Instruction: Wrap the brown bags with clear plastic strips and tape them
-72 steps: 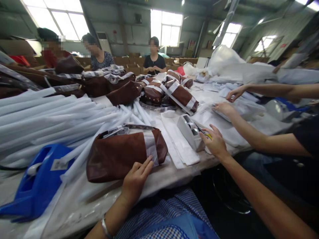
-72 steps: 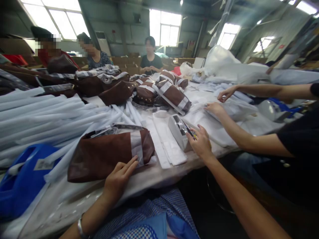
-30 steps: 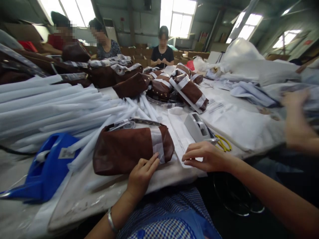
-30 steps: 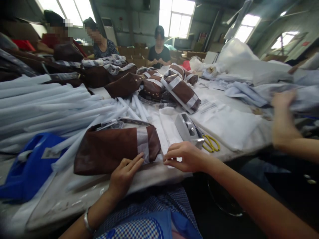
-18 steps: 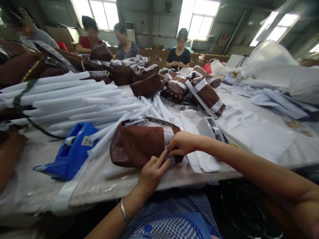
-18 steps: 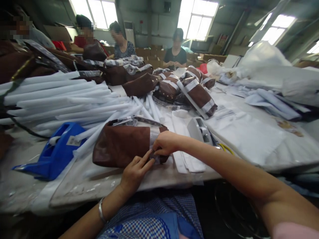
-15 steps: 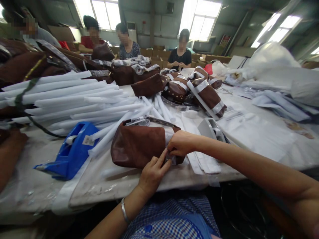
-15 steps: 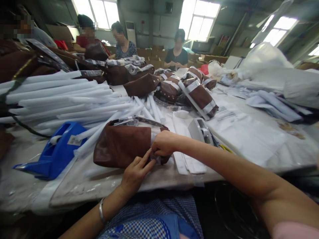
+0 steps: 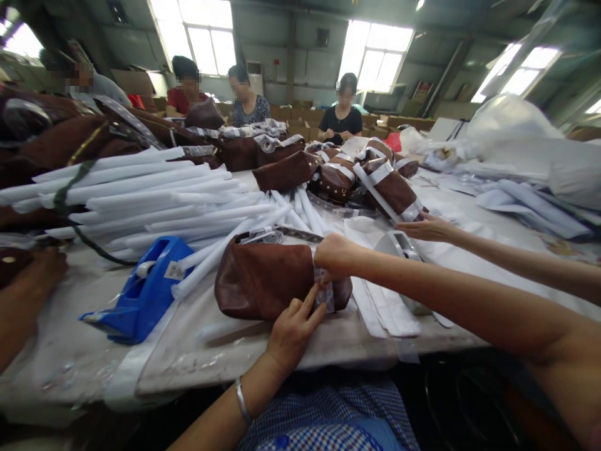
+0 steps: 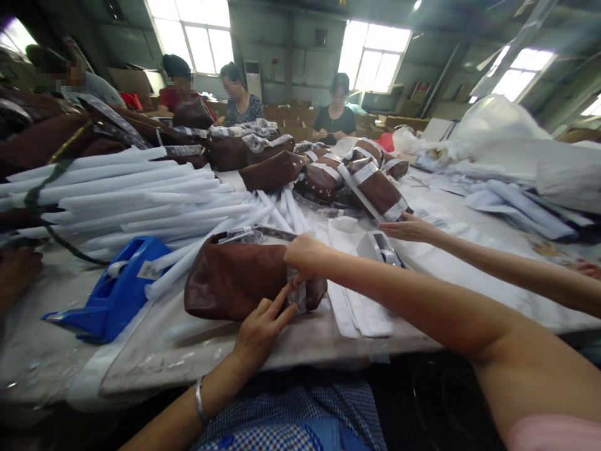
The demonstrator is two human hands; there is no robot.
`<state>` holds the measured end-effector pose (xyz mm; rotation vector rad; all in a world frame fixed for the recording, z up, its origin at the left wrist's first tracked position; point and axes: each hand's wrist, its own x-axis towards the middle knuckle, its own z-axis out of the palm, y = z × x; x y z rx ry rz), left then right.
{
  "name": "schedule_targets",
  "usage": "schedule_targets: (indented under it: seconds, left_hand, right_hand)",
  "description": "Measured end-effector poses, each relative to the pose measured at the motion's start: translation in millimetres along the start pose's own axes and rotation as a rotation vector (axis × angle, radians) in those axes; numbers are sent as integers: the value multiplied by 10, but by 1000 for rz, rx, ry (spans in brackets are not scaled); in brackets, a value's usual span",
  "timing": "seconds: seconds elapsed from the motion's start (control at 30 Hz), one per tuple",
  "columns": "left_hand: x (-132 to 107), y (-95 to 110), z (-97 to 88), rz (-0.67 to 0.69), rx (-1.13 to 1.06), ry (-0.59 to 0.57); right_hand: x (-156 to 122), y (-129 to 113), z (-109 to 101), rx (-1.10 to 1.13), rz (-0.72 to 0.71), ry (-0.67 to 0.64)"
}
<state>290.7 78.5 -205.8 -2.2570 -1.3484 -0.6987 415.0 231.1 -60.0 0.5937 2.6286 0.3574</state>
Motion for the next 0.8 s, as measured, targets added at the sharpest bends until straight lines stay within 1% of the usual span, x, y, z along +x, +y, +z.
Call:
schedule_targets:
  seconds: [0.1,0.17,0.23,0.27,0.3,0.33,0.37,0.4,0.43,0.47,0.53,0.6,0.7,0.77,0.8]
  left_hand:
    - [-7,-1,-3,-15,-7,-15]
    - [-14,2,-5,-22,-15,-14]
    - [-21,9,0,-26,-26,3]
    - [-26,13,5,-31,-30,13]
    - [-31,18,13,-39,-32,19]
    - [-39,22,23,-48,-31,24]
    - [-47,24,34,-57,-31,26]
    - [-57,24,45,-59,-33,31]
    - [-67,19,57,-53,-37,40]
    - [-76,11,65,-35,-44,49]
    - [-94,-19,67,28,-61,59]
    - [-113,-63,31,107,-62,38]
    - [-186,-152,-129,212,20,-14]
    - [-295,-246,-273,235,137,-27]
    - [-365,-313,-338,203,194,-20]
  right_hand:
    - [-4,334,3,36,138,22]
    - [-77,522,41,105,296,104]
    - [-202,564,123,150,447,218]
    - [-275,510,188,166,493,280]
    - [-346,406,271,186,499,344]
    - [-411,263,374,211,471,400]
    - [-466,93,493,284,395,510]
    - [-509,-85,624,355,278,595]
    - [-537,-254,757,389,165,642]
    - [-552,-401,884,405,106,678]
    - [-547,-596,1091,406,67,706]
    - [-517,-655,1208,392,83,717]
    - [-498,-611,1260,358,64,765]
    - [-503,-578,1326,327,45,835]
    - [-485,-566,1400,307,44,877]
